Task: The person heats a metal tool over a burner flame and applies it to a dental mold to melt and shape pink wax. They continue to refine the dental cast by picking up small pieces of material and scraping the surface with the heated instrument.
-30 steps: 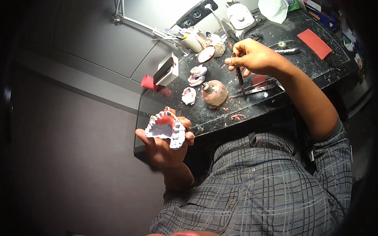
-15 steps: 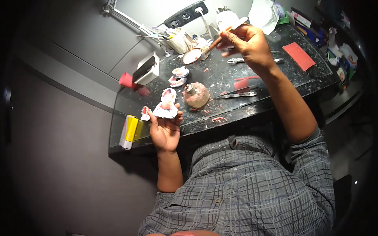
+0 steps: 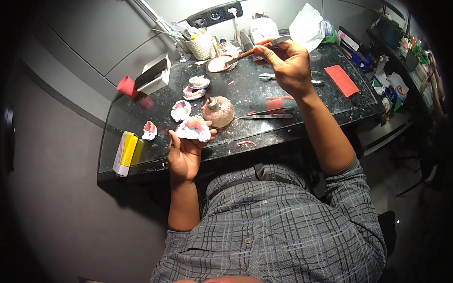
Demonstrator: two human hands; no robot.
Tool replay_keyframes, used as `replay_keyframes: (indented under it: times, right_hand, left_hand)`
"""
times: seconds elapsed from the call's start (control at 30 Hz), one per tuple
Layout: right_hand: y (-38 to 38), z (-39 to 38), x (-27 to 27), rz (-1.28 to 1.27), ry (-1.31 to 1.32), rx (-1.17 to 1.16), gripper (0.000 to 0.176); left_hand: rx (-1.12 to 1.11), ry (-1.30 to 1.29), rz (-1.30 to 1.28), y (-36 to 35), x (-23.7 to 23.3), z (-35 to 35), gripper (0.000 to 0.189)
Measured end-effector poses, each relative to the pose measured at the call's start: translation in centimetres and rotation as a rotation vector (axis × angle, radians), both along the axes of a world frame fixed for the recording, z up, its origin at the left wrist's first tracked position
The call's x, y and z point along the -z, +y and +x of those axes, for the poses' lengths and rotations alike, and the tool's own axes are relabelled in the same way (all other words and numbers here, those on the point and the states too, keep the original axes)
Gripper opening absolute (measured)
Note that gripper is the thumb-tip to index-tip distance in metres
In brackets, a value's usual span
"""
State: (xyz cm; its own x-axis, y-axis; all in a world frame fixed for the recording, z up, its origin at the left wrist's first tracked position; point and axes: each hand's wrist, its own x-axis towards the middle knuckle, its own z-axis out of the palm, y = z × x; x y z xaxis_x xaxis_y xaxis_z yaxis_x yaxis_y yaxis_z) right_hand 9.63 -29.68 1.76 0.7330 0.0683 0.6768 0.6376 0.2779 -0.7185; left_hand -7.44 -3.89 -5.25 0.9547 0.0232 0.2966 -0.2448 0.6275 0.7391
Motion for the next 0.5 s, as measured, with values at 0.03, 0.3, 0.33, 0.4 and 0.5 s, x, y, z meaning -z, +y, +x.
replay_keyframes:
  times: [0.03, 0.3, 0.33, 0.4, 0.5]
  right_hand:
    - [0.0, 0.0, 0.0, -0.005, -0.001, 0.001, 0.013]
    - [0.2, -0.1, -0.1, 0.040, 0.044, 0.006, 0.014]
    - [0.1, -0.3, -0.4, 0.037, 0.045, 0.003, 0.014]
    - [0.0, -0.9, -0.7, 0.003, 0.141, -0.077, 0.015]
    - [0.8, -1.4, -0.3, -0.011, 0.163, -0.194, 0.016]
  left_hand:
    - [-0.004, -0.004, 0.026, 0.0, -0.1, 0.0, 0.061]
    - [-0.040, 0.027, 0.071, -0.1, -0.3, 0.1, 0.068]
    - [-0.036, 0.039, 0.072, -0.1, -0.3, 0.1, 0.067]
    - [-0.038, 0.050, 0.070, 0.0, -0.3, 0.1, 0.067]
    - [-0.016, 0.081, 0.057, 0.2, -0.2, 0.2, 0.067]
